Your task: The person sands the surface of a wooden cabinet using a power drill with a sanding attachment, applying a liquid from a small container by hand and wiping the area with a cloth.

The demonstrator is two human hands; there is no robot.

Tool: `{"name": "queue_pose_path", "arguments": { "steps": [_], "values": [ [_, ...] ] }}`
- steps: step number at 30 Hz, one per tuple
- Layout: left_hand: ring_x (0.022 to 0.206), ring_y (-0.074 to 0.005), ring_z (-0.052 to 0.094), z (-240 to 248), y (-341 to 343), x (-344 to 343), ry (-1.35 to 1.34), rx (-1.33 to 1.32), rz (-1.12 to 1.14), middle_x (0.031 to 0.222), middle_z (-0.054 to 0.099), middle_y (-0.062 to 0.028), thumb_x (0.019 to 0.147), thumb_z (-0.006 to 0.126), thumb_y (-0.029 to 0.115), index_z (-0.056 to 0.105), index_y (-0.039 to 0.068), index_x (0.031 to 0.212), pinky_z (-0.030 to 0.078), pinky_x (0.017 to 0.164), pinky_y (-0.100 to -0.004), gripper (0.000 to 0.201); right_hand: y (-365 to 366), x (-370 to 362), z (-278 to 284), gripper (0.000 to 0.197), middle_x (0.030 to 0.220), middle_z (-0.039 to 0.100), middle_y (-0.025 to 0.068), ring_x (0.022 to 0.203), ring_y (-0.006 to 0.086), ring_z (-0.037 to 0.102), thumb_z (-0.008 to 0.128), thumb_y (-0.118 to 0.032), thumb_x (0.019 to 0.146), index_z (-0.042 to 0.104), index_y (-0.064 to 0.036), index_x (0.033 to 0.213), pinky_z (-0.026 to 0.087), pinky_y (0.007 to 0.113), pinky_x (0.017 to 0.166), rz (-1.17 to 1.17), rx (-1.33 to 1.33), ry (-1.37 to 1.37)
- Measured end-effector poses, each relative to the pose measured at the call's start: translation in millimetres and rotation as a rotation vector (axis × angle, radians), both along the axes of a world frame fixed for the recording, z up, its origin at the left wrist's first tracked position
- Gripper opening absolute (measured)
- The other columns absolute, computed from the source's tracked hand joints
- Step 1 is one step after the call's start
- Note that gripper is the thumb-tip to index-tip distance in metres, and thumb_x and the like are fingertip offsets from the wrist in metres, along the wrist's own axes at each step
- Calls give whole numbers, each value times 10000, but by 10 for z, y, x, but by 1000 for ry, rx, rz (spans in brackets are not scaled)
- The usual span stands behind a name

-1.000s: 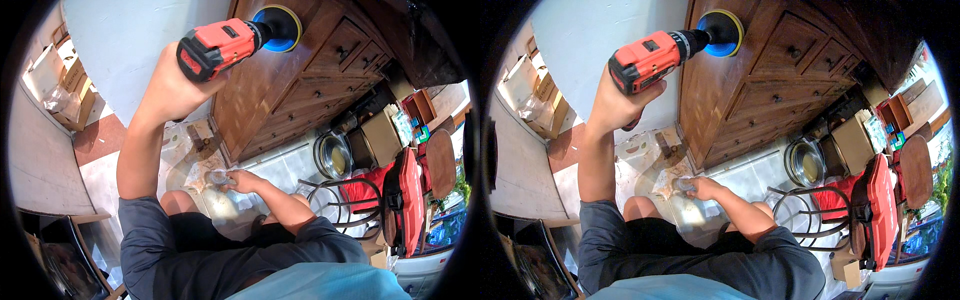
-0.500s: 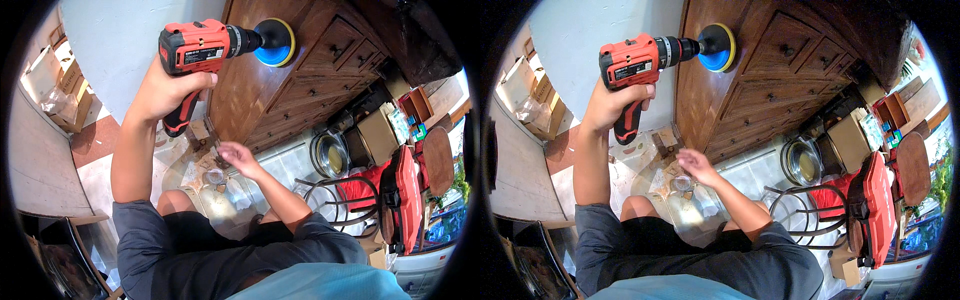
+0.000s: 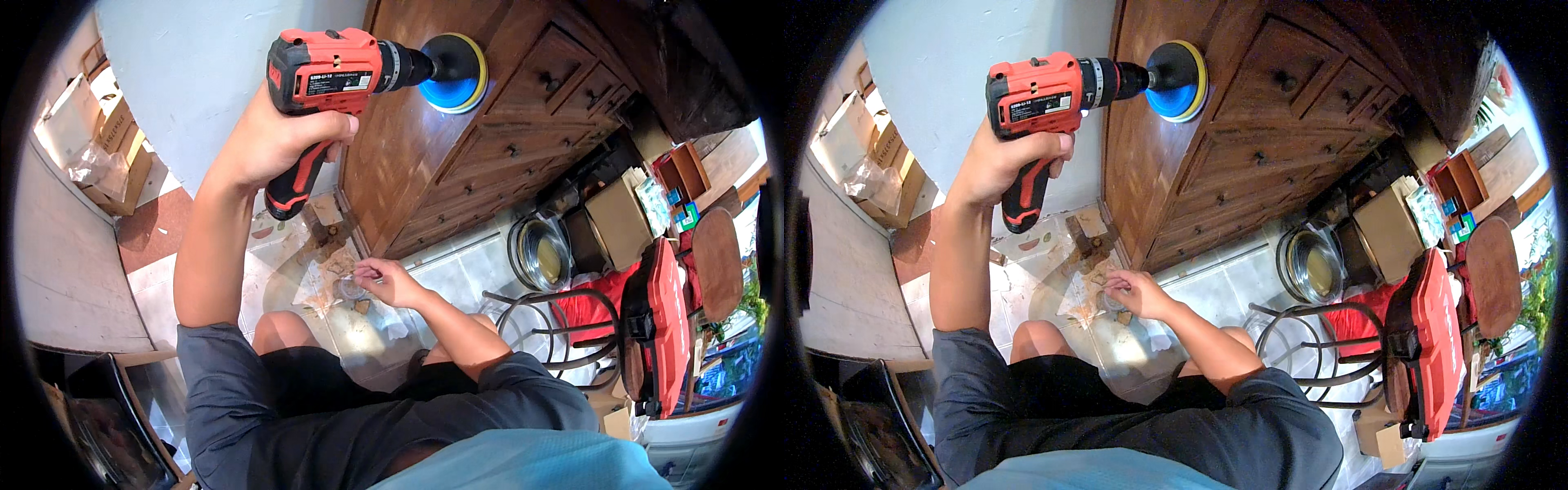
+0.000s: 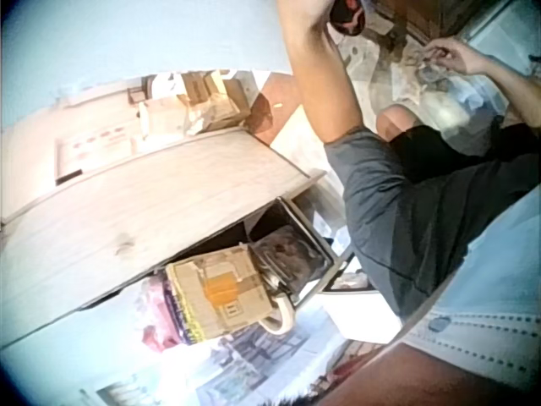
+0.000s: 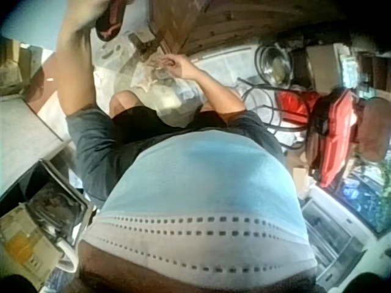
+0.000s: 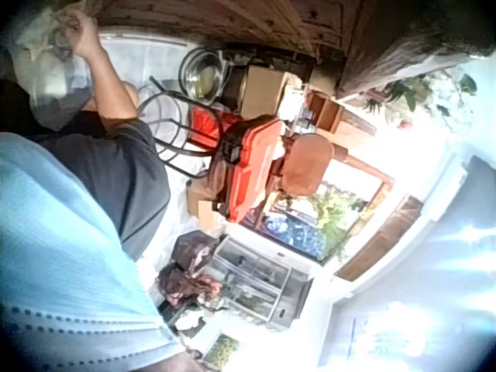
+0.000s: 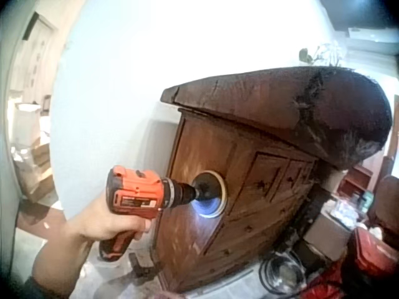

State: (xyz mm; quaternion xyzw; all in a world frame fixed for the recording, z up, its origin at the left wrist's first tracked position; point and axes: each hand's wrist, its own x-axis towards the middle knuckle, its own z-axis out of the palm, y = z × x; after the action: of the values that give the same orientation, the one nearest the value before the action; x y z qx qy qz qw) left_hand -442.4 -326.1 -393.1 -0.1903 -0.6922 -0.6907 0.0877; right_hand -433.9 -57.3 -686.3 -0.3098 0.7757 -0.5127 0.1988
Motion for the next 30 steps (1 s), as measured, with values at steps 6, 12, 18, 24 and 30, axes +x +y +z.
{"name": "queue_pose_path", "arguments": {
  "steps": [6, 12, 18, 24, 30],
  "values": [
    [626, -145, 655, 25, 6, -19, -36, -12, 24, 800, 679, -41, 816, 777, 48, 677, 19, 1036, 542, 582, -311, 243, 33, -31, 241, 408, 1124, 765, 225, 1052, 299, 753, 755, -192, 985, 658, 79, 1275, 589, 382, 907, 39, 112, 93],
    [636, -152, 650, -24, -6, 11, -34, -59, 42, 789, 676, -52, 818, 768, 78, 687, 15, 995, 538, 590, -310, 204, 58, -63, 126, 389, 1096, 753, 252, 1053, 355, 747, 747, -231, 986, 676, 51, 1243, 587, 409, 904, 59, 152, 150],
    [646, -149, 658, -16, 51, 92, 19, -33, 22, 804, 685, -45, 816, 748, 46, 680, 12, 984, 548, 605, -311, 185, 32, -84, 85, 387, 1071, 752, 252, 1045, 369, 746, 753, -259, 982, 682, 40, 1215, 589, 428, 895, 81, 165, 169],
    [767, -113, 597, -404, -91, 180, 16, -163, 143, 847, 695, -4, 801, 765, 15, 697, -4, 1044, 539, 770, -317, 253, 56, -24, 38, 403, 1072, 757, 241, 1045, 369, 743, 747, -266, 984, 688, 37, 1243, 584, 435, 901, 35, 246, 106],
    [692, -93, 614, -1125, -273, 483, -252, 97, 112, 784, 680, -14, 824, 721, -23, 693, 3, 947, 522, 644, -305, 129, 326, 280, 294, 387, 1070, 770, 185, 988, 266, 750, 772, -226, 964, 701, 24, 1251, 586, 386, 899, -83, 304, 110]
  ]
}}
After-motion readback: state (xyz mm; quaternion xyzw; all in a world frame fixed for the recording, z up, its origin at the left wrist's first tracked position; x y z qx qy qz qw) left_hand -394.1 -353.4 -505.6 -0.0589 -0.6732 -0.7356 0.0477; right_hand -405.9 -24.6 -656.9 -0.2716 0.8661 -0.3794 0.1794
